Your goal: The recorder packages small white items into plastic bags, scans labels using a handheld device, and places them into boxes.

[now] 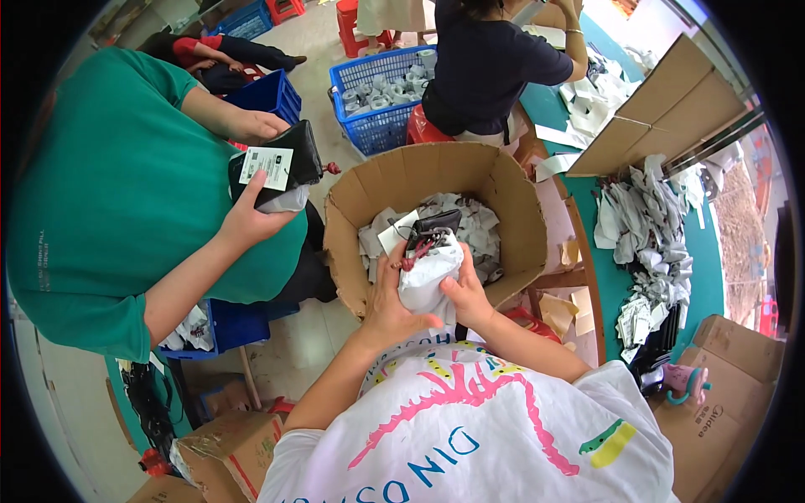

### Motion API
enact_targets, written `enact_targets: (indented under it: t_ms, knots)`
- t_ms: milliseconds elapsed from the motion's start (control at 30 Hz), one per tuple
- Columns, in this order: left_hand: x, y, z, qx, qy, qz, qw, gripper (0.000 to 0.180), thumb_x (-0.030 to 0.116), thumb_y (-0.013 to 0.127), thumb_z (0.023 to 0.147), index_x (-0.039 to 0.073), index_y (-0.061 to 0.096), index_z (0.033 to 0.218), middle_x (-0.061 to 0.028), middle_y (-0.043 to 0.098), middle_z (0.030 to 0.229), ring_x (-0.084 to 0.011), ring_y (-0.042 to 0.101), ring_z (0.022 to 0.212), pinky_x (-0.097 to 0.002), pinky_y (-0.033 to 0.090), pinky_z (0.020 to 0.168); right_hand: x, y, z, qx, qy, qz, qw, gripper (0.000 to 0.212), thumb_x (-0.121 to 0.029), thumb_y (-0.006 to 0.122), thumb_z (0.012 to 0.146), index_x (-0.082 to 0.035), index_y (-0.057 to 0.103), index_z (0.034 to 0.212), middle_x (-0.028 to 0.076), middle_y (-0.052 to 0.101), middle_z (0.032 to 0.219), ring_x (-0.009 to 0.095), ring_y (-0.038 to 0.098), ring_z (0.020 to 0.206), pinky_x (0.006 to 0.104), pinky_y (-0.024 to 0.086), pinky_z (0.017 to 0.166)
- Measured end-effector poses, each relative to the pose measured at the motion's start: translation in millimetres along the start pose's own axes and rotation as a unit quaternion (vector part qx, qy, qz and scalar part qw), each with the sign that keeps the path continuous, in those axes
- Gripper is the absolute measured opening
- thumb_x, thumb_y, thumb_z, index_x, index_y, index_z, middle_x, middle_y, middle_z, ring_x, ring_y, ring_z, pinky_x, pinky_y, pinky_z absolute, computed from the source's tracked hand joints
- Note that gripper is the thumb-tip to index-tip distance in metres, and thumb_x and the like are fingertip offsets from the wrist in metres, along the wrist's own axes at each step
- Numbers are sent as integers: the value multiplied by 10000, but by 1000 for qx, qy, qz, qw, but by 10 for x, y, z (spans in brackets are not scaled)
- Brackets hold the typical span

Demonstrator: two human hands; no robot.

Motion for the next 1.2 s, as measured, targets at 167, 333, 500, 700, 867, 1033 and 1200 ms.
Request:
enact_targets:
  t_ms: [167,333,500,700,867,1033,1200]
  knots:
    - [-255,124,-101,-5,-58,-181,982,1045,526,756,580,-35,244,1299,-181,399,1189,-297,424,1113,-384,387,888,5,-51,78,18,14,75,997,464,-270,614,833,-109,323,1157,16,466,1087,110,439,1013,271,365,884]
    - [-145,84,-79,89,-88,-92,988,892,472,749,628,-19,322,1237,-167,472,1110,-271,522,997,-334,425,842,-38,35,80,67,-17,110,992,204,-207,447,930,-128,342,1085,9,475,1046,82,453,968,250,390,844]
    - [215,-6,0,141,7,-1,990,947,444,783,587,-42,307,1246,-180,493,1099,-278,555,947,-340,460,776,-140,94,55,58,-14,109,992,181,-245,383,950,-137,339,1089,1,471,1066,88,456,978,266,394,858]
    - [336,-89,44,119,35,140,982,936,428,791,574,-21,303,1233,-189,567,1015,-303,612,869,-377,491,697,-129,52,28,18,-33,75,996,219,-267,388,947,-140,318,1111,12,455,1086,91,440,994,254,381,862]
    - [335,-141,-57,106,92,88,986,635,286,763,603,22,449,1087,-153,578,990,-320,604,837,-355,489,693,-47,-76,-88,-72,-162,-199,964,330,-233,484,884,-117,310,1138,106,339,1206,205,371,1108,385,299,965]
    - [702,-448,-184,174,345,289,876,232,178,609,771,149,453,939,-73,564,968,-243,550,934,-441,355,883,-612,182,84,-175,-336,-295,877,683,-281,683,713,-151,279,1248,172,199,1331,333,218,1270,451,174,1034]
    - [398,-498,-406,260,355,387,810,312,234,691,699,351,568,962,-4,379,944,-190,386,932,-336,348,807,-486,160,171,-158,-232,-425,860,742,-139,717,663,-149,278,1261,162,227,1336,332,228,1265,430,221,1028]
Point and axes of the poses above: each hand's wrist, its own z-axis towards the middle knuckle, its own y-axis out of the palm, x = y × z, the point moved 6 cm from there along z, towards the middle knuckle
